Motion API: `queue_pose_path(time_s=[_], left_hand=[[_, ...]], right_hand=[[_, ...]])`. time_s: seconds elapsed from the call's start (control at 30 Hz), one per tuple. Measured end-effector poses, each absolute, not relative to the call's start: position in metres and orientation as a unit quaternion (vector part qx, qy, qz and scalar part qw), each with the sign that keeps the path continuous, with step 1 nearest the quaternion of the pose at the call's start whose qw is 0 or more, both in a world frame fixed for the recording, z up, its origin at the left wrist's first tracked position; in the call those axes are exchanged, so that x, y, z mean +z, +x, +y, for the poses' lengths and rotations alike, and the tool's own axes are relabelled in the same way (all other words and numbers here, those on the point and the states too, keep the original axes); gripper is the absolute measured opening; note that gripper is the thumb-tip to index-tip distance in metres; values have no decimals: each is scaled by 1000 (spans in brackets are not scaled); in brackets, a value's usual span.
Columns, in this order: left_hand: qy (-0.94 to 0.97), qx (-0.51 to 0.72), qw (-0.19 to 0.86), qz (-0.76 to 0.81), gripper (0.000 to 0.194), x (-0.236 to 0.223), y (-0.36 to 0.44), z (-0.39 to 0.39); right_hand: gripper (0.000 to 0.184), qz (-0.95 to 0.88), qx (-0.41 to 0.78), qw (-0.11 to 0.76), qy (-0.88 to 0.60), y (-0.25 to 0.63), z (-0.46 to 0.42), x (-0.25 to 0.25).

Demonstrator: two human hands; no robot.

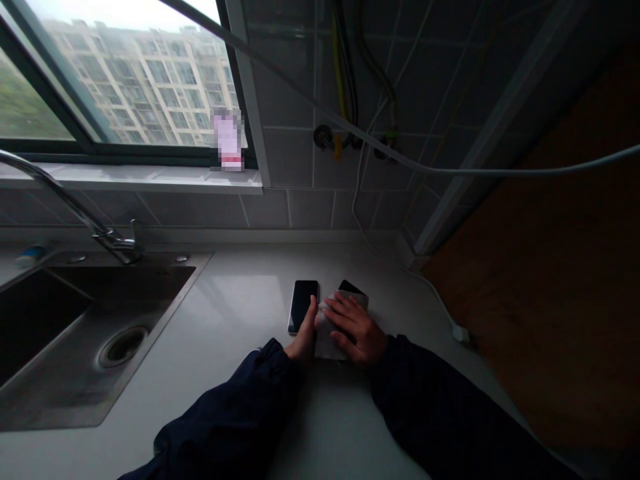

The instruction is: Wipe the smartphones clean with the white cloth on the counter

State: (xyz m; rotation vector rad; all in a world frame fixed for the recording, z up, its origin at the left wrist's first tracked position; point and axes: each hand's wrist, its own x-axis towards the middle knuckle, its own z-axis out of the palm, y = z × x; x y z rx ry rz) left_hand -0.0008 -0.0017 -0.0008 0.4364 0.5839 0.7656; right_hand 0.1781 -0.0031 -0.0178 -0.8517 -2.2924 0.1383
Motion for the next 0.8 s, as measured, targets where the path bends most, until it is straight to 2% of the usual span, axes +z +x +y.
queue_pose_path(time_s=[0.13, 0.37, 0.6, 0.7, 0.8], left_hand=[[187, 355, 865, 302, 82, -6, 0, 0], [234, 383, 867, 216, 78, 6, 3, -4], [234, 371, 868, 232, 82, 0, -2, -5], [228, 372, 869, 234, 81, -5, -1, -4], [221, 384, 866, 231, 84, -10, 2, -1]], right_hand=[[48, -891, 52, 317, -321, 177, -4, -16], [49, -826, 35, 345, -444, 184, 6, -21], [50, -861, 14, 371, -347, 182, 1, -17], [47, -856, 12, 408, -317, 180, -3, -10], [42, -865, 31, 407, -293, 179, -6, -6]])
